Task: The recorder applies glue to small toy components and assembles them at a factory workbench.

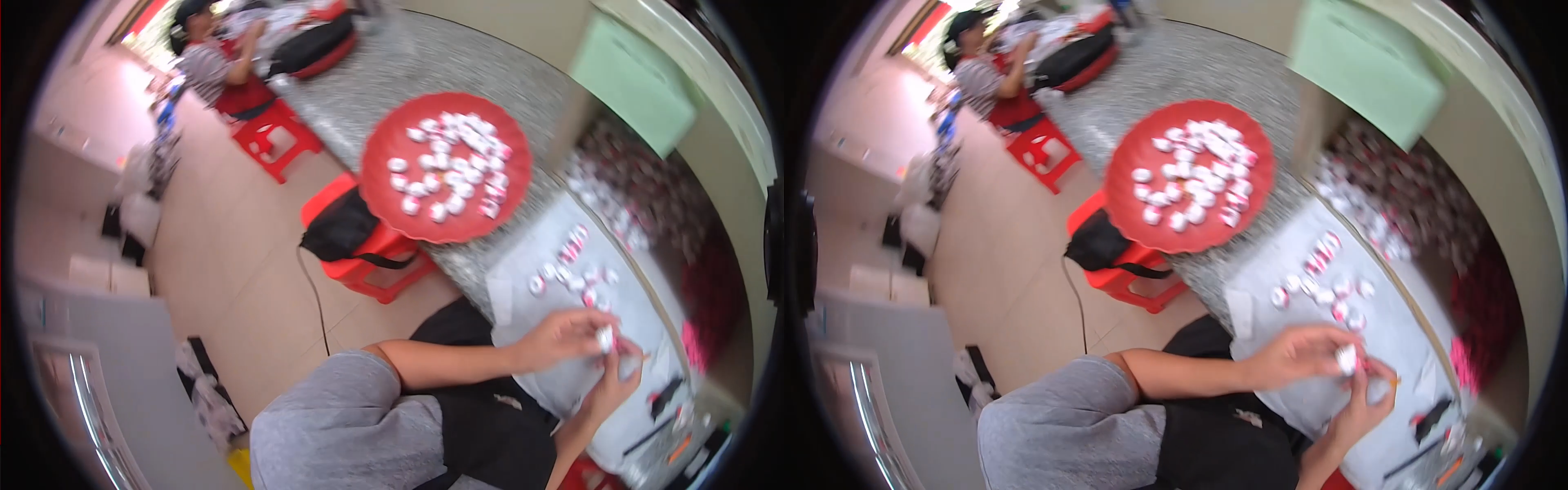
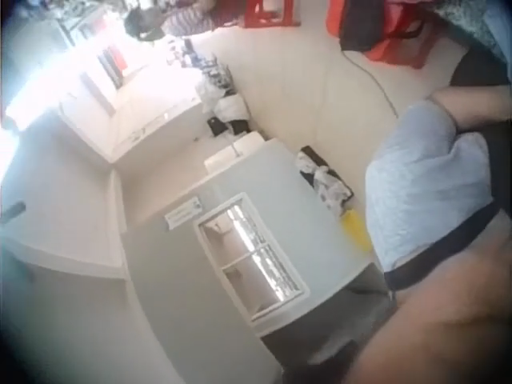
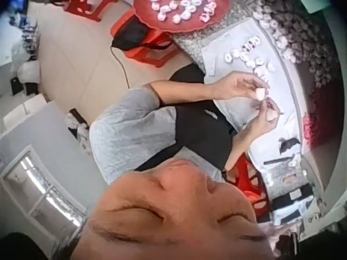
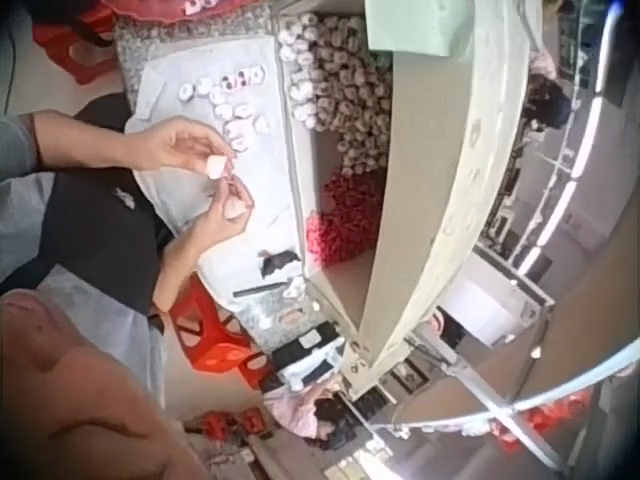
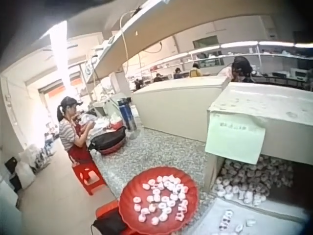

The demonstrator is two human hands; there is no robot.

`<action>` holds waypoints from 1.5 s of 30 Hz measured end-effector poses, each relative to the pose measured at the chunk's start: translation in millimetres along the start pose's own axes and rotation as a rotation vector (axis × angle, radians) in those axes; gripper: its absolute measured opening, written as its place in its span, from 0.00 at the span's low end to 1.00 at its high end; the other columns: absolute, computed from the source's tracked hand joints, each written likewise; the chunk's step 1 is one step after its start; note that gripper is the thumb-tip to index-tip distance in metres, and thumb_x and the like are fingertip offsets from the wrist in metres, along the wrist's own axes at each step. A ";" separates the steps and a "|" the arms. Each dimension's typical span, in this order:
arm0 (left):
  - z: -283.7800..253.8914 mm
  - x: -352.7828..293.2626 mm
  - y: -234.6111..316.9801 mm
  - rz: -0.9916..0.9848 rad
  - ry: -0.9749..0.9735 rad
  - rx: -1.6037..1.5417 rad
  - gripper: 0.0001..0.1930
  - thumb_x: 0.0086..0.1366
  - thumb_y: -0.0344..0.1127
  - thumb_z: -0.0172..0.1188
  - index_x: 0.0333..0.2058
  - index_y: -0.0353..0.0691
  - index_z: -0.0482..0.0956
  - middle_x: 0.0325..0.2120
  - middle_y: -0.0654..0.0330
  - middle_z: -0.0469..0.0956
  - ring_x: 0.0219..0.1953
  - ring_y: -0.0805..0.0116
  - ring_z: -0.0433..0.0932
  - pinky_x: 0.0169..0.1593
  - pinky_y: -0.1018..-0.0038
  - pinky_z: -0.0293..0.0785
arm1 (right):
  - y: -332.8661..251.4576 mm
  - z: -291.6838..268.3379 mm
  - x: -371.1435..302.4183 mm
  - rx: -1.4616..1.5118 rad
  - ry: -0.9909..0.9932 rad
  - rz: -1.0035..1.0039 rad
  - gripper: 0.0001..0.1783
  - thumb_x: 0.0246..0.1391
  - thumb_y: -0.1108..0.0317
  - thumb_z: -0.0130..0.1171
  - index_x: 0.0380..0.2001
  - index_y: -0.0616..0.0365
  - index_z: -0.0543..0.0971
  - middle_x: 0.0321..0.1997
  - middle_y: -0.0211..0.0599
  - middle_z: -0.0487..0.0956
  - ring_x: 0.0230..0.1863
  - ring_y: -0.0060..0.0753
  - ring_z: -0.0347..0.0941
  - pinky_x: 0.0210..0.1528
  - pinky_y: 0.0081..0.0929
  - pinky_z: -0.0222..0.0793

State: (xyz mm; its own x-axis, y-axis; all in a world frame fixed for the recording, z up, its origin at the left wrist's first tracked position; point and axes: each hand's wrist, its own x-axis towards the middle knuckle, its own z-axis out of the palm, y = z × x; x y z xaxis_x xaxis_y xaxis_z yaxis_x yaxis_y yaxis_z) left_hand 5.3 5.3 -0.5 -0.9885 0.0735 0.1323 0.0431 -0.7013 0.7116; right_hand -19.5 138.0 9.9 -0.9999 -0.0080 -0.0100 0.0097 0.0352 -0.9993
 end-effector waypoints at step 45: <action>-3.6 -5.8 15.4 0.010 0.078 0.179 0.15 0.52 0.24 0.50 0.40 0.30 0.64 0.39 0.49 0.67 0.42 0.65 0.67 0.45 0.73 0.63 | -23.8 11.8 -9.3 0.283 -0.251 0.070 0.15 0.34 0.80 0.58 0.30 0.63 0.69 0.23 0.30 0.70 0.23 0.14 0.63 0.23 0.11 0.58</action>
State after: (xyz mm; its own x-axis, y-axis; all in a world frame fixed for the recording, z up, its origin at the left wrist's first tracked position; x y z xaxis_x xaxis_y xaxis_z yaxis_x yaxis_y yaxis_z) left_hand 11.2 -8.5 7.2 -0.9959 0.0071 0.0906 0.0709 -0.5637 0.8230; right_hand -10.4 125.5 33.4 -0.9640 -0.2609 -0.0514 0.1146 -0.2331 -0.9657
